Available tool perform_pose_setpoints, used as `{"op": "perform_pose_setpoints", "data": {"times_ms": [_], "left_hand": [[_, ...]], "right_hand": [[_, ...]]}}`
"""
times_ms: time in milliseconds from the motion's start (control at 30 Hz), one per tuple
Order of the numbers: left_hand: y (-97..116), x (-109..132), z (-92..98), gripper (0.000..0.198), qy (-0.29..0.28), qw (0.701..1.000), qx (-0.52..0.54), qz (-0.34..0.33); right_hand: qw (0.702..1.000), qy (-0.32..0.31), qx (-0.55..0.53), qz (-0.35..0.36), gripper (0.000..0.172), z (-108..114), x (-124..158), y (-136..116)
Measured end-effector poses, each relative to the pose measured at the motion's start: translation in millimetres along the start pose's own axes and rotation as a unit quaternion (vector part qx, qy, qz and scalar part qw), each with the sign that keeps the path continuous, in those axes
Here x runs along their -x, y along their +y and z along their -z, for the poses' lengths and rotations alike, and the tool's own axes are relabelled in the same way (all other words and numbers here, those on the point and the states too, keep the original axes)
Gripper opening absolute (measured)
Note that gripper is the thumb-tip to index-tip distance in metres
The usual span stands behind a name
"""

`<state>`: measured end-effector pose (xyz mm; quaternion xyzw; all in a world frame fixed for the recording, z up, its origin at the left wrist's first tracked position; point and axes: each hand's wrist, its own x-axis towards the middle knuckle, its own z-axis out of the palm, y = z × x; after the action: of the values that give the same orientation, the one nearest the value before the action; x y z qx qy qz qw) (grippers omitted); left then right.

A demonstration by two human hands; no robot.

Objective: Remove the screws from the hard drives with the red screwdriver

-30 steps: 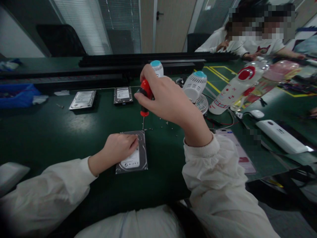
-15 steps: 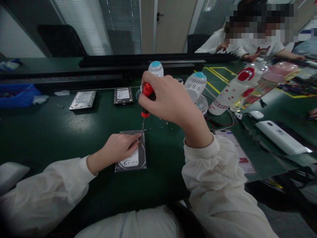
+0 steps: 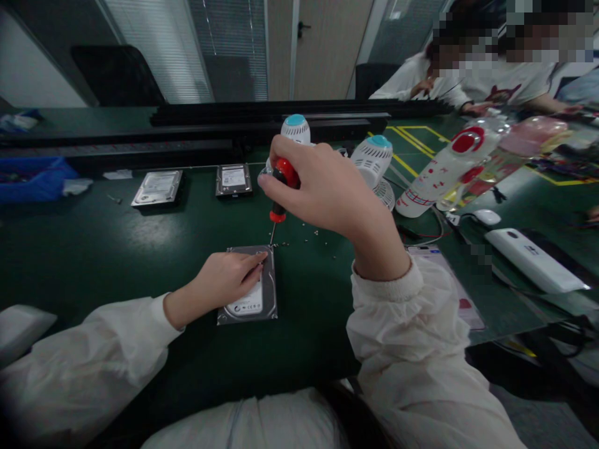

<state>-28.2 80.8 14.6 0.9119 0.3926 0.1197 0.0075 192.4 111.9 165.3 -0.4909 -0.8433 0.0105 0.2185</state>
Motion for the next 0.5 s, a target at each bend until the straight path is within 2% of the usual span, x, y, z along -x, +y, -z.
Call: {"op": "perform_pose_setpoints", "data": {"times_ms": [67,167,300,500], "left_hand": [[0.3,-0.5,0.1,0.037,0.002,1.0,-0.004,0.0],[0.5,-0.7,-0.2,0.036,0.001,1.0,-0.007,0.001],[0.3,0.1,-0.9,0.036,0.002,1.0,-0.001,0.002],[-0.6,0.4,-1.5,0.037,0.001,1.0,0.006,0.001]], "right_hand": [[1.0,0.008,-0.007,-0.003,0.027,-0.2,-0.4,0.7],[1.0,0.009,0.001,0.003,0.02,-0.5,-0.2,2.2],[1.0,-0.005,0.017,0.006,0.033,-0.4,0.7,2.7],[0.999,0.005,0.034,-0.006,0.031,-1.0,0.0,2.8]]}}
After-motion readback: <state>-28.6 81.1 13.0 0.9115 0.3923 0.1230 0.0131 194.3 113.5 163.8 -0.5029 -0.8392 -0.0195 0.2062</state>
